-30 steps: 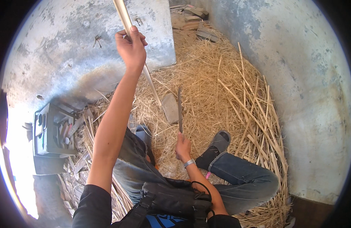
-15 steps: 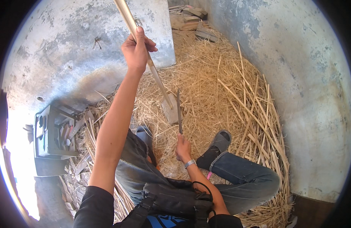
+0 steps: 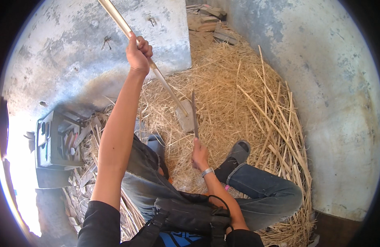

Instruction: The person shaves a thin strip of wood using a small knife and then handles a long wooden staff with a machete.

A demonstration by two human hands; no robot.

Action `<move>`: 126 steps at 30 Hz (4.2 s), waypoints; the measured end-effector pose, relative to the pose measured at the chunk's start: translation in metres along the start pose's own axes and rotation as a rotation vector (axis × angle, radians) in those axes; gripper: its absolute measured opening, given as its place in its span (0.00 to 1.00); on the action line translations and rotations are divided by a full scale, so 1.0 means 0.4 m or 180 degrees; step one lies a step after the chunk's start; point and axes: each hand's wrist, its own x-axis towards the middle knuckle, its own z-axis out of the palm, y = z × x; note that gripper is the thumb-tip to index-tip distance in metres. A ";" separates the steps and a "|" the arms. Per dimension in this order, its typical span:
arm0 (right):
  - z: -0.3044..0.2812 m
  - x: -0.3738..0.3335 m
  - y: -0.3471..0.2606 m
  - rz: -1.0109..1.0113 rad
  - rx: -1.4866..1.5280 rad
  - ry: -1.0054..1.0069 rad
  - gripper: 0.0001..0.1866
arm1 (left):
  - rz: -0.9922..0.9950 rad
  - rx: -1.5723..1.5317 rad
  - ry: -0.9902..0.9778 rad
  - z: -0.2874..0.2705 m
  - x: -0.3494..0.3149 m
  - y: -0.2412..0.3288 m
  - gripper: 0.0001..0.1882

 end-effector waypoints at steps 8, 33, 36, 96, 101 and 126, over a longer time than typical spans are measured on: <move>0.016 -0.026 0.066 0.0425 -0.0534 -0.0142 0.36 | 0.0156 0.0034 0.0097 -0.006 -0.022 -0.001 0.30; 0.002 -0.066 0.095 -0.0918 -0.1562 0.0495 0.31 | 0.0238 -0.0029 0.0167 0.025 -0.024 -0.004 0.30; -0.005 -0.038 0.092 -0.0018 -0.1536 0.0288 0.31 | 0.0298 -0.0056 0.0132 0.035 -0.010 0.004 0.30; -0.001 -0.023 0.025 -0.0868 -0.0815 0.0482 0.32 | 0.0914 0.1078 0.0880 0.109 -0.039 -0.086 0.29; 0.012 -0.065 0.017 0.0380 -0.0177 0.0112 0.30 | 0.1005 0.1122 0.0973 0.096 -0.037 -0.074 0.29; -0.887 -0.590 -0.577 -0.1610 -0.3621 0.2928 0.20 | 0.0324 0.0695 -0.0039 0.059 0.013 -0.103 0.22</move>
